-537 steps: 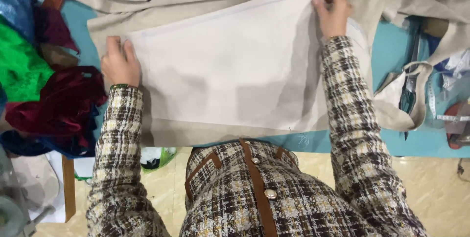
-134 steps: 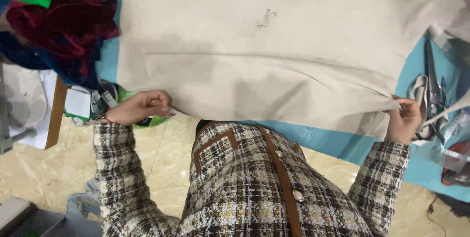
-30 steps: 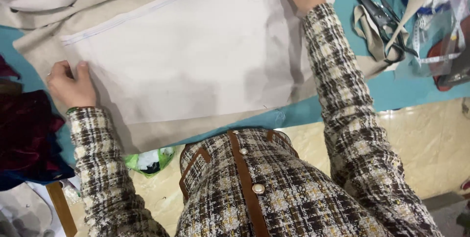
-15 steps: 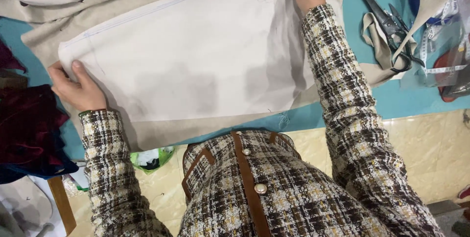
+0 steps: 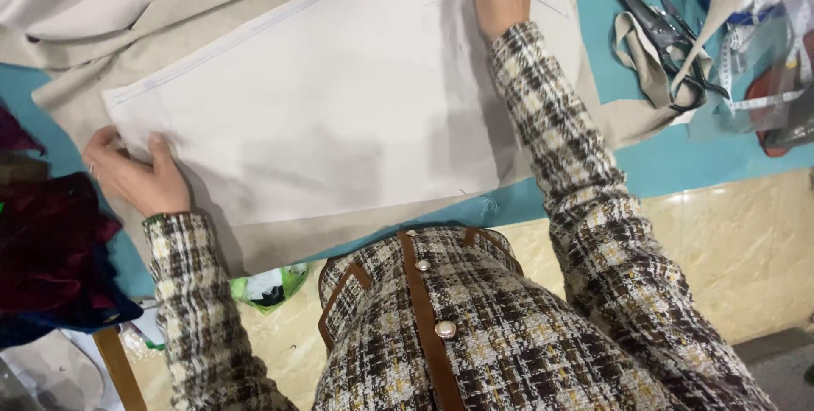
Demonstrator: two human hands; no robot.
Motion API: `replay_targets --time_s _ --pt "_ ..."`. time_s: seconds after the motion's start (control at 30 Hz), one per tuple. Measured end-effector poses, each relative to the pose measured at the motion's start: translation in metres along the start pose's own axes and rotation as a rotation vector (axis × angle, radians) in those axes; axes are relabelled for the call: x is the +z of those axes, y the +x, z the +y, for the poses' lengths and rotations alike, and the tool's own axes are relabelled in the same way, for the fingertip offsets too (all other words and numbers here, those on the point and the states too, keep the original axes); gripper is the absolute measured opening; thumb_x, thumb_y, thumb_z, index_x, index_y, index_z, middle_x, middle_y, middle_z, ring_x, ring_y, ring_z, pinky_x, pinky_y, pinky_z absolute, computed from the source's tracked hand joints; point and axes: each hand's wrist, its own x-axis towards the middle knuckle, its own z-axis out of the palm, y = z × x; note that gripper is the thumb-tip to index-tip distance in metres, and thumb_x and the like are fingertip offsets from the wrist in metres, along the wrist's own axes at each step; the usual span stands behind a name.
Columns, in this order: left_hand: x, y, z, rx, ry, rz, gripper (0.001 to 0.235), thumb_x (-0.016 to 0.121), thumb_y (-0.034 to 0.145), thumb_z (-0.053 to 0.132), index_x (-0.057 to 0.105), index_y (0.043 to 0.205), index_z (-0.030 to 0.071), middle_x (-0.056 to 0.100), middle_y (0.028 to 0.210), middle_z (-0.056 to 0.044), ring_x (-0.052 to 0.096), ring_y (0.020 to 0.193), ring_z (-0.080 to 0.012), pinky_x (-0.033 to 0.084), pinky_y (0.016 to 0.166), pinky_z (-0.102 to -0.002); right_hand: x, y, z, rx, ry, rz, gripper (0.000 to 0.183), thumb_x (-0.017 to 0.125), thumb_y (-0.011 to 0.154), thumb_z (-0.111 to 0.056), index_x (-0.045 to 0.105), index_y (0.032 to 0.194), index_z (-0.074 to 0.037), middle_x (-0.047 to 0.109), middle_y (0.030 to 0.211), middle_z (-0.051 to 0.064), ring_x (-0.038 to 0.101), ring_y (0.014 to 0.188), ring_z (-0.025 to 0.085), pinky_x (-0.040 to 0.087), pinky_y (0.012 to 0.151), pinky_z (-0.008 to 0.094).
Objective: Cutting out a garment piece from fabric using scissors following a paper pattern
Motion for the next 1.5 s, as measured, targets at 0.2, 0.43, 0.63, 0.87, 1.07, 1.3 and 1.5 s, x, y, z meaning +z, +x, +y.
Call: replay_targets --time_s 0.2,0.43,0.63,0.87,1.07,1.3,1.5 --pt "0.006 -0.042 0.045 -0.177 0.102 -0.401 0.079 0.041 0.111 0.058 0.022 0.169 0.006 0.003 0.17 -0.02 0.004 0.158 -0.0433 0.004 0.122 -0.073 -0.069 -0.083 -0.037 0.117 -0.035 -0.232 0.053 0.051 0.108 -0.044 0.043 0.147 -0.009 0.04 0.149 0.024 0.04 0.129 0.044 0.037 0.099 0.061" --pt "-0.002 -0.084 0.039 -0.136 0.322 -0.536 0.074 0.038 0.113 0.056 0.024 0.17 0.01 0.009 0.171 -0.019 0.006 0.157 -0.0426 0.0 0.117 -0.075 -0.098 -0.171 0.07 0.347 -0.429 -0.241 0.064 0.049 0.109 -0.058 0.038 0.162 -0.023 0.037 0.159 0.025 0.042 0.138 0.049 0.032 0.104 0.068" --pt "-0.021 -0.106 -0.001 -0.224 0.377 -0.214 0.078 0.05 0.113 0.062 0.029 0.162 0.005 0.041 0.158 -0.026 0.045 0.138 -0.0481 0.038 0.106 -0.063 -0.133 -0.189 0.001 0.302 -0.227 -0.275 0.068 0.026 0.114 -0.061 0.025 0.167 -0.018 0.023 0.167 0.025 0.026 0.15 0.05 0.026 0.109 0.067" --pt "0.002 -0.136 -0.087 -0.337 0.563 -0.026 0.058 0.096 0.071 0.048 0.065 0.109 0.018 0.064 0.099 -0.002 0.067 0.092 -0.0255 0.052 0.076 -0.042 -0.097 -0.212 -0.106 0.163 -0.107 -0.409 0.071 0.066 0.108 -0.039 0.028 0.166 -0.02 0.022 0.164 0.023 0.017 0.149 0.046 0.023 0.11 0.066" --pt "-0.003 -0.131 -0.079 -0.328 0.504 0.16 0.018 0.081 0.073 0.04 0.066 0.078 0.032 0.063 0.084 0.008 0.066 0.083 -0.0191 0.054 0.067 -0.04 -0.084 -0.225 -0.152 0.139 -0.077 -0.504 0.072 0.059 0.106 -0.049 0.029 0.166 -0.022 0.019 0.165 0.021 0.014 0.15 0.043 0.022 0.109 0.069" --pt "-0.025 -0.128 -0.076 -0.424 0.338 -0.04 0.022 0.075 0.081 0.043 0.061 0.075 0.026 0.063 0.077 0.001 0.067 0.084 -0.0267 0.051 0.08 -0.051 -0.084 -0.241 -0.157 0.188 -0.104 -0.49 0.07 0.057 0.108 -0.05 0.029 0.166 -0.022 0.016 0.166 0.021 0.011 0.15 0.044 0.019 0.111 0.069" --pt "-0.046 -0.11 -0.048 -0.215 0.345 -0.137 0.046 0.088 0.072 0.032 0.059 0.107 0.022 0.061 0.103 -0.004 0.062 0.101 -0.0308 0.05 0.087 -0.051 -0.104 -0.261 -0.161 0.249 -0.108 -0.412 0.067 0.061 0.106 -0.046 0.035 0.163 -0.022 0.021 0.164 0.021 0.017 0.149 0.044 0.021 0.111 0.068"
